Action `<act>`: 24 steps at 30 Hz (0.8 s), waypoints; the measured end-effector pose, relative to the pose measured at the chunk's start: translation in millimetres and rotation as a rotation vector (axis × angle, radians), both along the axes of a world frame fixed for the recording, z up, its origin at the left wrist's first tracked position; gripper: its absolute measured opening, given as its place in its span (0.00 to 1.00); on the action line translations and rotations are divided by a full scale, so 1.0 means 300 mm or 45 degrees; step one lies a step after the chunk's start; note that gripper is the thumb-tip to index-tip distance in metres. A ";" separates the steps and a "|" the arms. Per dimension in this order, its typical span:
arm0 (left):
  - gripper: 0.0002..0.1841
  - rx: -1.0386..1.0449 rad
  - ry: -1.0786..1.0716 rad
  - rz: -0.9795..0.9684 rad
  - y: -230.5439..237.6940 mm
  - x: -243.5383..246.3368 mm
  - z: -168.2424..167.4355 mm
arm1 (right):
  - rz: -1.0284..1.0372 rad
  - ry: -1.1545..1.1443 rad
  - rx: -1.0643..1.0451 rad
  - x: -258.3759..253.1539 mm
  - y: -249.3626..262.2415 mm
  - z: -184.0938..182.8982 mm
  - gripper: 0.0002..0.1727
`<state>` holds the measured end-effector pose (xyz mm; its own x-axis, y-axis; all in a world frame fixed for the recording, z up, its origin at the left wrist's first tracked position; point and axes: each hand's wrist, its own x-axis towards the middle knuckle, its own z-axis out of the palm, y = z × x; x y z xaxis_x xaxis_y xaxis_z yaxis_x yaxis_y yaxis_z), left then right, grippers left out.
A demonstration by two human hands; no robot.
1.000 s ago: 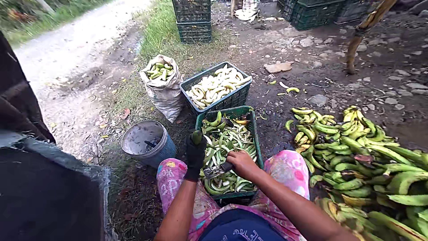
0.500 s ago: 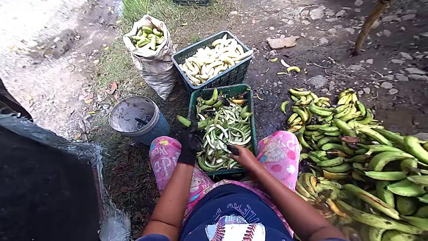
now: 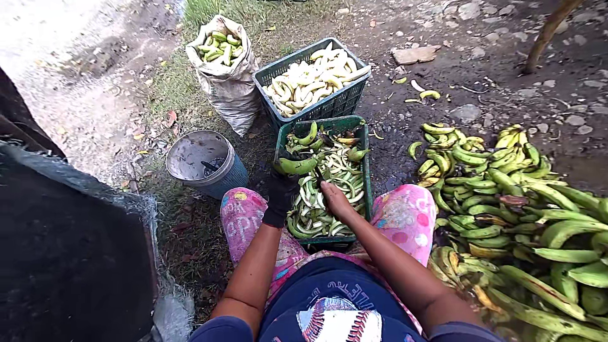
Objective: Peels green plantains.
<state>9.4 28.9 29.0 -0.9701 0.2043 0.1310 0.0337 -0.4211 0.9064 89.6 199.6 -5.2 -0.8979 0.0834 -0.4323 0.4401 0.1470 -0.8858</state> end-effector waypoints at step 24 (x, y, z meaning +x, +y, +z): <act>0.29 -0.124 -0.490 -0.222 0.055 0.084 -0.038 | -0.201 0.235 0.809 -0.130 0.250 0.167 0.32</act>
